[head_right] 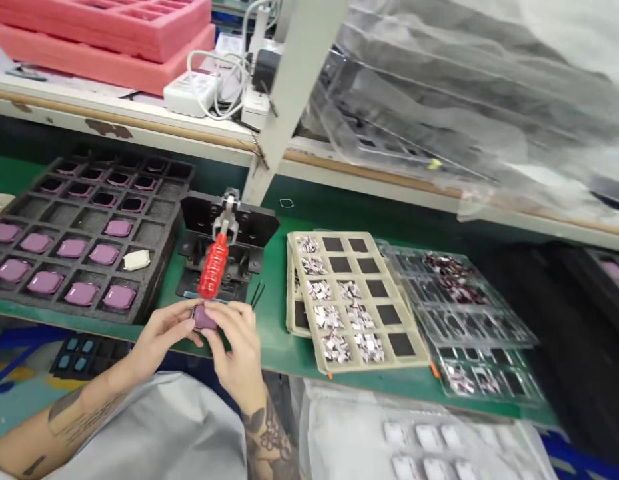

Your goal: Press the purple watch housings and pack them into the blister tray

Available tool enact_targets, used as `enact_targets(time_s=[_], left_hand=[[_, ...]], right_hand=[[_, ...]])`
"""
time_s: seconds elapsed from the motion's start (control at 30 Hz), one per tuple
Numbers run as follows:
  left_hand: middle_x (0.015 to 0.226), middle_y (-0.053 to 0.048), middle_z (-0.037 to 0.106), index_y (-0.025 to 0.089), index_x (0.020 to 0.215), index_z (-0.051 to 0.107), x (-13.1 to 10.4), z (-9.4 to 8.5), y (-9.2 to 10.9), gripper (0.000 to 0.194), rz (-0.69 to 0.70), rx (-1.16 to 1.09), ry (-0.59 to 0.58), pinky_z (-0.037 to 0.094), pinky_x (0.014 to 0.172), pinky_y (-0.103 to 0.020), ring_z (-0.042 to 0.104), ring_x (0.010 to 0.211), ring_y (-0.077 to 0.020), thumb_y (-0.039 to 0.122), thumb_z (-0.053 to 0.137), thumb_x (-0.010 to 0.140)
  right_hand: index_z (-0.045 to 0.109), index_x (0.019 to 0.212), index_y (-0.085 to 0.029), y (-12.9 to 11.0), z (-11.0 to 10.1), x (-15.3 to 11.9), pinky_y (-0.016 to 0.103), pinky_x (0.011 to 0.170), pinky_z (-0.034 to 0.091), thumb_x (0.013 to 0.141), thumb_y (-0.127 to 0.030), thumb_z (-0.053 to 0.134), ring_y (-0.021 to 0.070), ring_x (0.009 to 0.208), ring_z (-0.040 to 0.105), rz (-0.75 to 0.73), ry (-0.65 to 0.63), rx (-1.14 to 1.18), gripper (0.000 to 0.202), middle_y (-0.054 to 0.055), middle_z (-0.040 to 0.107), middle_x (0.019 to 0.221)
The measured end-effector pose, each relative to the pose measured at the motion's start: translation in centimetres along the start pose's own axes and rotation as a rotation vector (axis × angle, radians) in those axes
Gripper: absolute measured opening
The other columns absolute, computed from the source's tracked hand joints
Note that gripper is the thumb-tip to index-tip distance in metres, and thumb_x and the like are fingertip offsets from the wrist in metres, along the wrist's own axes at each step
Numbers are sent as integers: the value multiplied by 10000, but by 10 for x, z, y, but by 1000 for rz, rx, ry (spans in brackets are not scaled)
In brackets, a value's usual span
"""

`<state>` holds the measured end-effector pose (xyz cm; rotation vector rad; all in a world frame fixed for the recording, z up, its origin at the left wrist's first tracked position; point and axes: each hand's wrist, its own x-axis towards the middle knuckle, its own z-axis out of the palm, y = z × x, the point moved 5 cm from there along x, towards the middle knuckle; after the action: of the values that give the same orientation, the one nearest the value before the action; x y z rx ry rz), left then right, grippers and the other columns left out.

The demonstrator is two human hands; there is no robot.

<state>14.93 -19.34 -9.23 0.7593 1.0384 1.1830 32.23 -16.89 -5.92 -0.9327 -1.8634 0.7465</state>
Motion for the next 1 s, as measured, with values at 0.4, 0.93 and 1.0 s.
enact_targets(time_s=[0.4,0.93,1.0], left_hand=[[1349,-124,830,219,1504,748,12,-4,-3,451,57,183,-79,674,968,-342,817,952,-203,392,731,1089],[1099,-100,877,174,1264,803,13,-5,6,221,404,389,18,694,773,-238,859,836,-186,248,658,1115],[1023,-81,869,178,1250,791,12,-6,5,212,428,423,21,676,764,-228,842,808,-171,247,633,1126]], right_hand=[[779,1203,-262,35,10,7,415,995,653,1085,-348,695,252,1165,753,265,137,321,169,106,765,1214],[763,1106,-254,26,23,8,380,944,603,1085,-292,684,221,1052,738,246,185,268,90,62,756,1077],[739,1072,-247,22,24,8,364,886,607,1082,-283,680,214,1002,732,235,188,234,69,54,739,1037]])
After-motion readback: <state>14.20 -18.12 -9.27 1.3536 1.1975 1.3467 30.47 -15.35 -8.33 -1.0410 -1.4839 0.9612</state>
